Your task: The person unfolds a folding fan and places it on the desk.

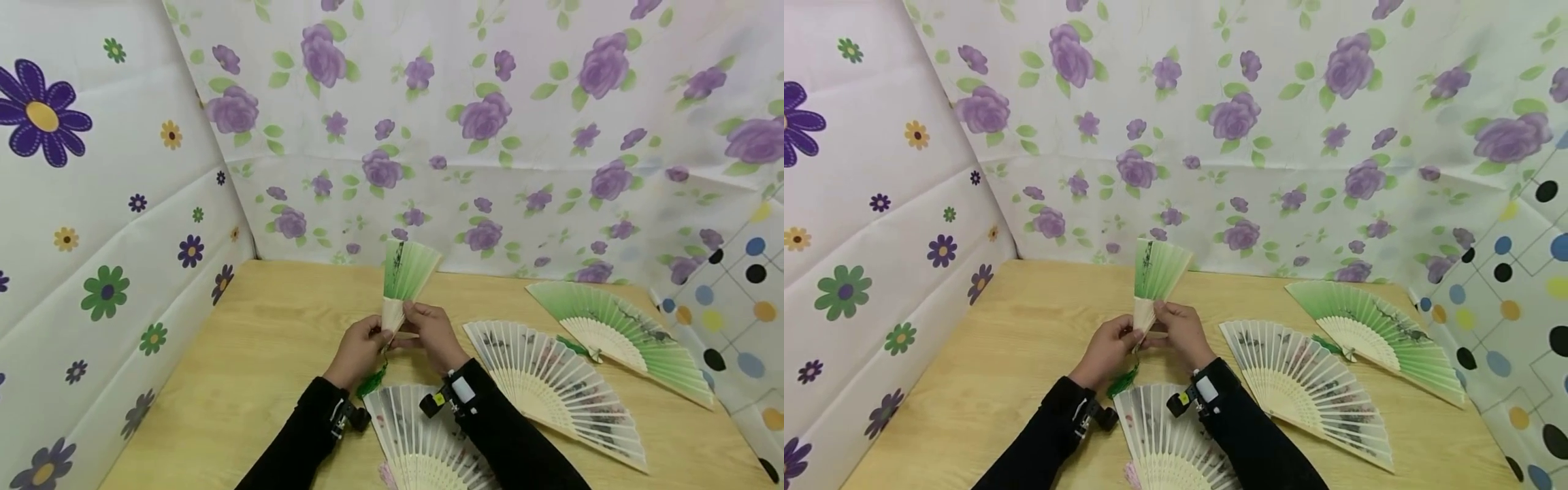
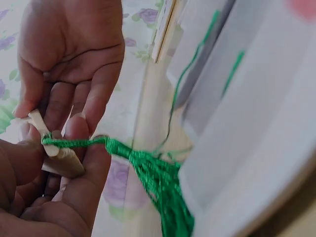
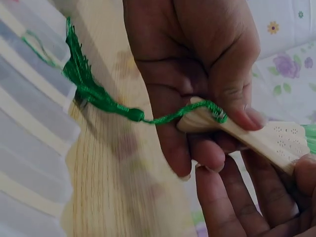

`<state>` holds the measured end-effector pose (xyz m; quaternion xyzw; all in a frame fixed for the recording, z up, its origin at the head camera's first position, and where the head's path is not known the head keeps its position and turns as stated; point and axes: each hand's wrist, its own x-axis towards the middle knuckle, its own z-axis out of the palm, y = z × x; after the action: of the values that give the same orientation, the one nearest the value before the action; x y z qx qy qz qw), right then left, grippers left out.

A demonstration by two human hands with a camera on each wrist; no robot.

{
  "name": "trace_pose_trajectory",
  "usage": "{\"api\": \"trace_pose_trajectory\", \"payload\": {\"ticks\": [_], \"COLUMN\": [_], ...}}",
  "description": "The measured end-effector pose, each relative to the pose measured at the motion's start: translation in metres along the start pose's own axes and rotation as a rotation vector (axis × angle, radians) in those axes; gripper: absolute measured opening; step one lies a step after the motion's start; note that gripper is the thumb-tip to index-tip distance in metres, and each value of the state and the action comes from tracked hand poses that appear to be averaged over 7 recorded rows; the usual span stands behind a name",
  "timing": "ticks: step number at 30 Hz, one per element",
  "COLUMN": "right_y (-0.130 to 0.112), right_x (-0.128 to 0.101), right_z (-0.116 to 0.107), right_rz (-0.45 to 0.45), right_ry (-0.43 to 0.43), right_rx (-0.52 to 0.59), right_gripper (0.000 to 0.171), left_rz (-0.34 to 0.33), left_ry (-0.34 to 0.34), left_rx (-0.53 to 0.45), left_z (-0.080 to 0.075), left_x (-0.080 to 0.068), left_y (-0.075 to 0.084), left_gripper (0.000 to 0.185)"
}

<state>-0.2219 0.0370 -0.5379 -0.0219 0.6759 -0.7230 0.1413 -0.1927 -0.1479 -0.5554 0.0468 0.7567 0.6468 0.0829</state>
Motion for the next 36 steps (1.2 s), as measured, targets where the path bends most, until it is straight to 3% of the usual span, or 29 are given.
{"api": "trace_pose_trajectory", "payload": {"ticks": [6, 13, 20, 24, 30, 36], "right_y": [0.000, 0.007, 0.001, -0.003, -0.006, -0.008], "right_x": [-0.002, -0.007, -0.006, -0.005, -0.008, -0.015], "right_z": [0.003, 0.004, 0.002, -0.001, -0.004, -0.003], "right_rz": [-0.006, 0.027, 0.037, 0.052, 0.097, 0.090], "right_ry": [0.039, 0.070, 0.069, 0.069, 0.084, 0.084], "right_rx": [-0.020, -0.010, -0.028, -0.031, -0.061, -0.080], "right_gripper": [0.048, 0.049, 0.048, 0.047, 0.045, 0.043], "left_rz": [0.016, -0.041, -0.066, -0.063, -0.021, -0.058], "left_ry": [-0.005, -0.069, -0.076, -0.098, -0.188, -0.162], "left_rx": [-0.026, -0.164, -0.224, -0.201, -0.058, -0.047], "left_z": [0.001, 0.002, 0.004, 0.003, -0.002, -0.002], "left_x": [-0.002, -0.011, -0.007, -0.006, -0.008, -0.010], "left_y": [0.002, -0.005, 0.000, 0.004, 0.009, 0.011], "left_gripper": [0.017, 0.026, 0.027, 0.025, 0.026, 0.026]}}
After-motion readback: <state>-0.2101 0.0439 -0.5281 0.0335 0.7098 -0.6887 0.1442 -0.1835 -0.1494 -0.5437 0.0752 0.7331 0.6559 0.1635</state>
